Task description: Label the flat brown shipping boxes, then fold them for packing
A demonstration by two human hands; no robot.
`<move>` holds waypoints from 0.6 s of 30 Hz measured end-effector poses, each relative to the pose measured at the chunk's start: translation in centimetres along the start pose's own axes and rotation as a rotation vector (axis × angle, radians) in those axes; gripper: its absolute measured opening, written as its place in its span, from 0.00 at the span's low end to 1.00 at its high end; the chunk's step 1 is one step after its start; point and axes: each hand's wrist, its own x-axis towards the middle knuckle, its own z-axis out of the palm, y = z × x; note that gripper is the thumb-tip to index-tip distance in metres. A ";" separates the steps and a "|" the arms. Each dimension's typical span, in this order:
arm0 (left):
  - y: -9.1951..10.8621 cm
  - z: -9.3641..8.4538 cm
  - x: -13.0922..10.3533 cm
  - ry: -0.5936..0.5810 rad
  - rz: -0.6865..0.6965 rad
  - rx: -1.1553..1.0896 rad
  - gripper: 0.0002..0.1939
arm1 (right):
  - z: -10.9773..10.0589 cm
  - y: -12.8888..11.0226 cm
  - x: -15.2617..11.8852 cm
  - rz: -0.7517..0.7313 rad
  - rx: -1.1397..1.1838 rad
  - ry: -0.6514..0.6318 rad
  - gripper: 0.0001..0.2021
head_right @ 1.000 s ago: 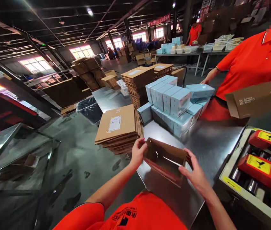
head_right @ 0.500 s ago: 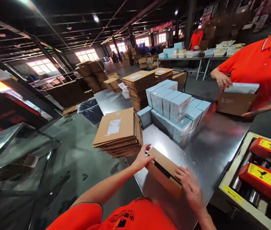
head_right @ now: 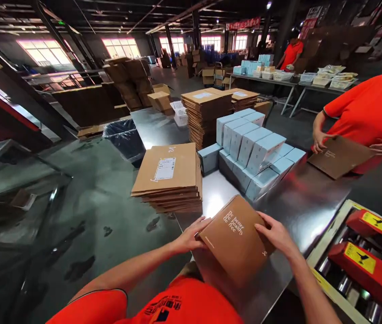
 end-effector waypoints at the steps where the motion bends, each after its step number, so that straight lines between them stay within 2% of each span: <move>1: 0.0 -0.4 1.0 0.017 -0.010 0.018 0.38 | -0.3 -0.9 -0.7 -0.077 -0.096 -0.017 0.29; 3: 0.6 -0.8 3.0 0.086 -0.056 -0.105 0.33 | 1.0 -2.7 -2.6 -0.206 -0.271 -0.115 0.26; 6: 2.2 -0.6 4.6 0.117 -0.101 -0.344 0.36 | 4.5 -5.2 -4.5 -0.320 -0.400 -0.345 0.25; 8: 3.0 -0.2 4.0 0.064 -0.096 -0.353 0.38 | 5.3 -6.8 -3.1 -0.395 -0.403 -0.481 0.20; 9: 3.2 0.0 3.4 0.042 -0.091 -0.332 0.38 | 4.9 -7.7 -1.1 -0.425 -0.393 -0.490 0.17; 11: 3.2 0.5 2.0 0.026 -0.094 -0.312 0.37 | 3.3 -10.2 5.2 -0.475 -0.386 -0.387 0.16; 14: 2.4 1.3 1.0 0.018 -0.124 -0.347 0.38 | 2.1 -14.8 18.5 -0.580 -0.553 -0.103 0.26; 16: 1.6 1.9 1.3 0.010 -0.144 -0.363 0.39 | 3.0 -17.8 27.0 -0.573 -0.808 -0.060 0.36; 18: 0.6 2.4 2.2 0.020 -0.145 -0.348 0.39 | 4.9 -20.2 33.4 -0.539 -0.997 -0.066 0.42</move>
